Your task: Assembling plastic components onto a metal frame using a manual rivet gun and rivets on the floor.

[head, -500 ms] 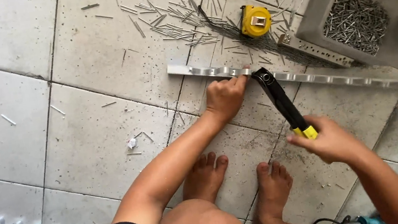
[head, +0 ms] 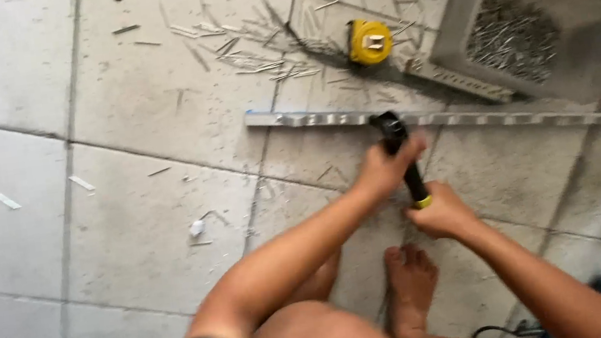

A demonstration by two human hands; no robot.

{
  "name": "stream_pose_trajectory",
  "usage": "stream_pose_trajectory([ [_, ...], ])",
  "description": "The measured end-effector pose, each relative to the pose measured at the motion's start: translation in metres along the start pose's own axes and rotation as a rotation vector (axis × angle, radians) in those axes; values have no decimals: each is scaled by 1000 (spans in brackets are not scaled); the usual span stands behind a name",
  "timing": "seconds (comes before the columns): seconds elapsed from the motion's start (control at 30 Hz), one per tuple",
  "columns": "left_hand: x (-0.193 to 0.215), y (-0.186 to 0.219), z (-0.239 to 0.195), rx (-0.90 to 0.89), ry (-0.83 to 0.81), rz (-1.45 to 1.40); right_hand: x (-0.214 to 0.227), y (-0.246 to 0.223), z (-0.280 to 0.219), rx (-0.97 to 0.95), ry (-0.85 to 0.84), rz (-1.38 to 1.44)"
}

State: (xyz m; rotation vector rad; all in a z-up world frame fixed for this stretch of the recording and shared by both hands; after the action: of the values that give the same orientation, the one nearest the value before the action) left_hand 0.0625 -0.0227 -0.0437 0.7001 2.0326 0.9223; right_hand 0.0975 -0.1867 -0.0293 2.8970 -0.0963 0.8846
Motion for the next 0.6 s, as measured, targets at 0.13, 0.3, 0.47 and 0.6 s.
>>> stream_pose_trajectory([
  [0.13,-20,-3,15,143,83,-333,49,-16,-44,133,-140,-121],
  [0.3,-24,-39,18,187,125,-484,73,-20,-89,120,-262,-88],
  [0.47,-29,-15,10,207,191,-505,4,16,-14,51,-14,95],
  [0.6,-27,-15,7,202,146,-518,36,7,-44,144,-188,-269],
])
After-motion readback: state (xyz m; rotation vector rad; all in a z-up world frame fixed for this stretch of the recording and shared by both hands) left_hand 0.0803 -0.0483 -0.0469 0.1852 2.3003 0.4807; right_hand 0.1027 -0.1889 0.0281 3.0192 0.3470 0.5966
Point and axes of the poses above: each hand's wrist, its own z-axis towards the middle knuckle, its own x-axis out of the back of the hand, y = z × x, the point moved 3 cm from there along z, towards the middle knuckle, and after that the axes turned 9 degrees about -x, right-handed, at the moved point
